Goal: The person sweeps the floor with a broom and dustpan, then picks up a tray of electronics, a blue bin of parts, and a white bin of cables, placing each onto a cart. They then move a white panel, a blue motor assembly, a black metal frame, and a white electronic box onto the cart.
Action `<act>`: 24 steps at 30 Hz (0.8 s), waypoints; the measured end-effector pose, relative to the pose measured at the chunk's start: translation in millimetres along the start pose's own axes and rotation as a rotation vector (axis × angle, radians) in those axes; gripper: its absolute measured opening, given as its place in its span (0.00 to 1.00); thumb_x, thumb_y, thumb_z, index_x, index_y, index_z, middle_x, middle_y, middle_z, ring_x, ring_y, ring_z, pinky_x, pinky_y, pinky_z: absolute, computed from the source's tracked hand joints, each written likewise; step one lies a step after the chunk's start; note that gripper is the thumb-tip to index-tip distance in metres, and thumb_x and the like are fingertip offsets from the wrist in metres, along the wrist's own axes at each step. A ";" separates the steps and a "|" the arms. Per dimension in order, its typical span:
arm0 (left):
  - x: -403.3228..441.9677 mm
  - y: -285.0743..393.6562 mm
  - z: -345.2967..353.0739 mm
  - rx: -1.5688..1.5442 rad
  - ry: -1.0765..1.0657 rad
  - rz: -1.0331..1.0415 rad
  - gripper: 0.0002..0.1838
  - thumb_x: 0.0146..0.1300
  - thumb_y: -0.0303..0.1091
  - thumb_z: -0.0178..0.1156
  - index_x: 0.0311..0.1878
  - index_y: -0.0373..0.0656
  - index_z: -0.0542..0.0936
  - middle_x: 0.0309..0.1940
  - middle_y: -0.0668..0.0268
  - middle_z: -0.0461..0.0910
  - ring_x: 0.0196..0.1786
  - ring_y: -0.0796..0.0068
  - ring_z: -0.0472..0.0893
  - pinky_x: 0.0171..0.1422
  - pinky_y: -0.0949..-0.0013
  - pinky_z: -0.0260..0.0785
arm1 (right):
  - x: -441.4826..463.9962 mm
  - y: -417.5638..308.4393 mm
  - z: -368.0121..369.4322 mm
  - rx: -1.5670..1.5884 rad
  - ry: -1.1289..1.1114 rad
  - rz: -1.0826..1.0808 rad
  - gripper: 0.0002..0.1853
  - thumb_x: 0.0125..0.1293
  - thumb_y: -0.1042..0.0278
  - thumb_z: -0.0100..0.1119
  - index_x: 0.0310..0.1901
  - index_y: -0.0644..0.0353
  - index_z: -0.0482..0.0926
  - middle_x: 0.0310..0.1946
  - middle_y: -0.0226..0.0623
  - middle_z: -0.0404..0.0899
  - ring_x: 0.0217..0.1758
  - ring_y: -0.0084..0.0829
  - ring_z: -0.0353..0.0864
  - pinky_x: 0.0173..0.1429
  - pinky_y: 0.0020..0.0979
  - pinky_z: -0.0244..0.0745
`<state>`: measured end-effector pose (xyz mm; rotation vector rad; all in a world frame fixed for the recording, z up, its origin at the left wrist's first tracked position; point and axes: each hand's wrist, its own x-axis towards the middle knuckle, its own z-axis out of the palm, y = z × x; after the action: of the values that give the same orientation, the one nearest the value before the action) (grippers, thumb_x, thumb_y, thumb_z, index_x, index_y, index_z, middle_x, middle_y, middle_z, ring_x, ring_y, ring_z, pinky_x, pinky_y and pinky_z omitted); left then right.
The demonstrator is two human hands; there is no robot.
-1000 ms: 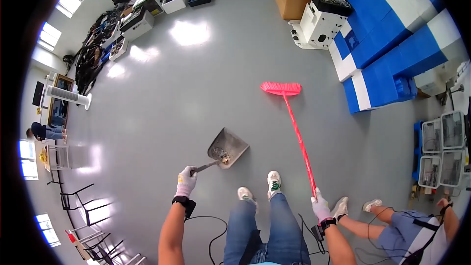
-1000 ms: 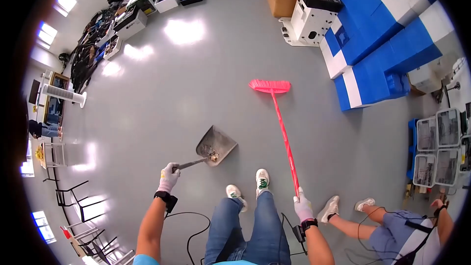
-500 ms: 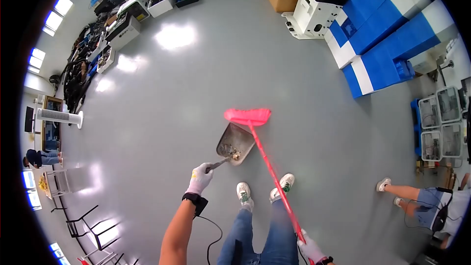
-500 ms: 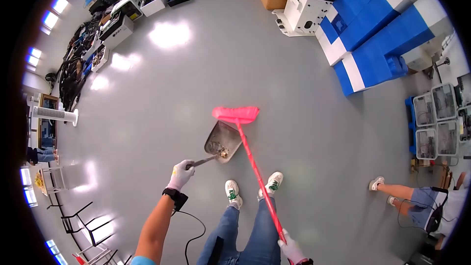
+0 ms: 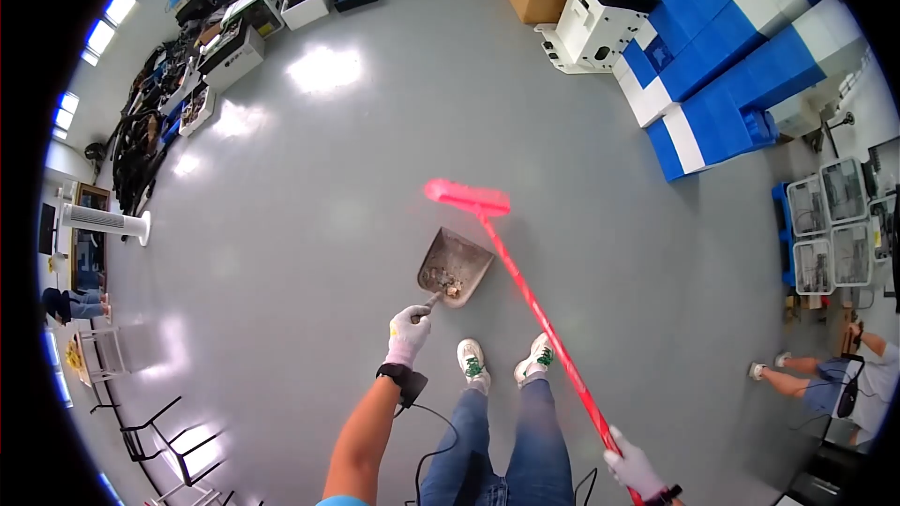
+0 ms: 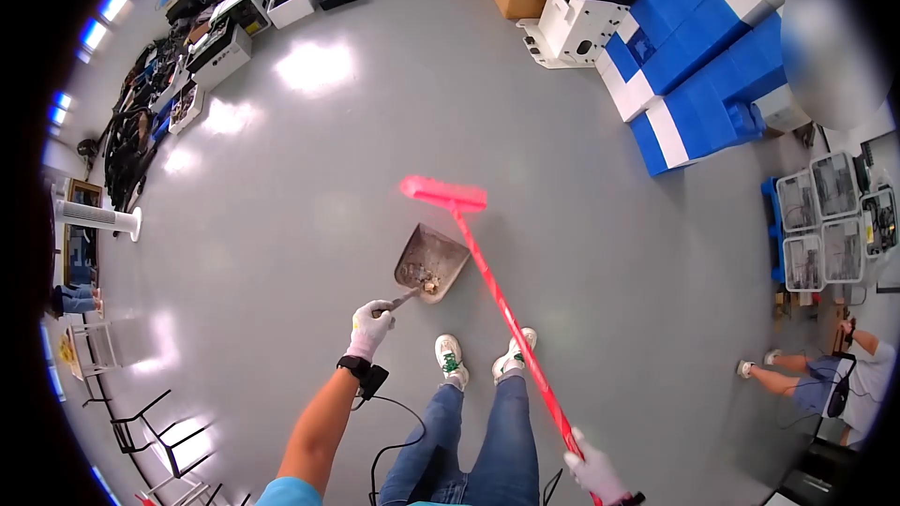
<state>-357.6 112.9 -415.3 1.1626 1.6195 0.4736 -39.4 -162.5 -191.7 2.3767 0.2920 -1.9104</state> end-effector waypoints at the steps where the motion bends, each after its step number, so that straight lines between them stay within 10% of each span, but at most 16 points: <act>1: -2.4 -1.1 -2.8 -0.018 0.004 -0.013 0.12 0.49 0.26 0.52 0.36 0.37 0.79 0.19 0.67 0.76 0.22 0.82 0.75 0.29 0.78 0.68 | 34.7 5.3 4.0 -0.064 0.077 -0.103 0.31 0.58 0.56 0.49 0.64 0.42 0.53 0.35 0.53 0.75 0.42 0.48 0.76 0.45 0.38 0.69; 4: -11.4 5.9 -15.3 -0.050 -0.007 -0.050 0.11 0.49 0.26 0.51 0.36 0.37 0.79 0.19 0.67 0.76 0.22 0.82 0.75 0.29 0.78 0.68 | 109.5 -6.9 15.0 -0.339 0.384 -0.441 0.30 0.59 0.60 0.49 0.64 0.43 0.53 0.21 0.41 0.73 0.23 0.34 0.74 0.33 0.32 0.71; 11: -0.3 16.1 -15.0 0.002 -0.048 -0.068 0.12 0.48 0.25 0.50 0.35 0.37 0.80 0.18 0.66 0.77 0.21 0.80 0.76 0.28 0.77 0.69 | 111.8 2.6 62.1 -0.309 0.212 -0.361 0.31 0.59 0.57 0.47 0.64 0.47 0.51 0.39 0.55 0.74 0.46 0.53 0.72 0.50 0.41 0.67; 16: 6.4 9.9 -9.4 0.026 -0.051 -0.032 0.12 0.48 0.25 0.51 0.35 0.37 0.80 0.18 0.66 0.77 0.21 0.80 0.76 0.28 0.76 0.69 | -1.9 45.7 68.3 0.252 -0.150 -0.179 0.28 0.60 0.64 0.49 0.63 0.42 0.57 0.20 0.21 0.64 0.16 0.13 0.58 0.18 0.18 0.58; 24: -1.9 11.1 -20.1 -0.041 -0.079 -0.041 0.10 0.49 0.22 0.50 0.33 0.35 0.79 0.18 0.65 0.76 0.21 0.79 0.77 0.27 0.77 0.70 | -52.0 78.1 60.3 0.492 -0.151 -0.218 0.29 0.59 0.63 0.52 0.63 0.46 0.58 0.24 0.21 0.65 0.18 0.12 0.57 0.20 0.17 0.55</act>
<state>-370.6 121.0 -398.1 1.1023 1.5557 0.4272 -92.6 -254.9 -158.9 2.5464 0.0747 -2.4950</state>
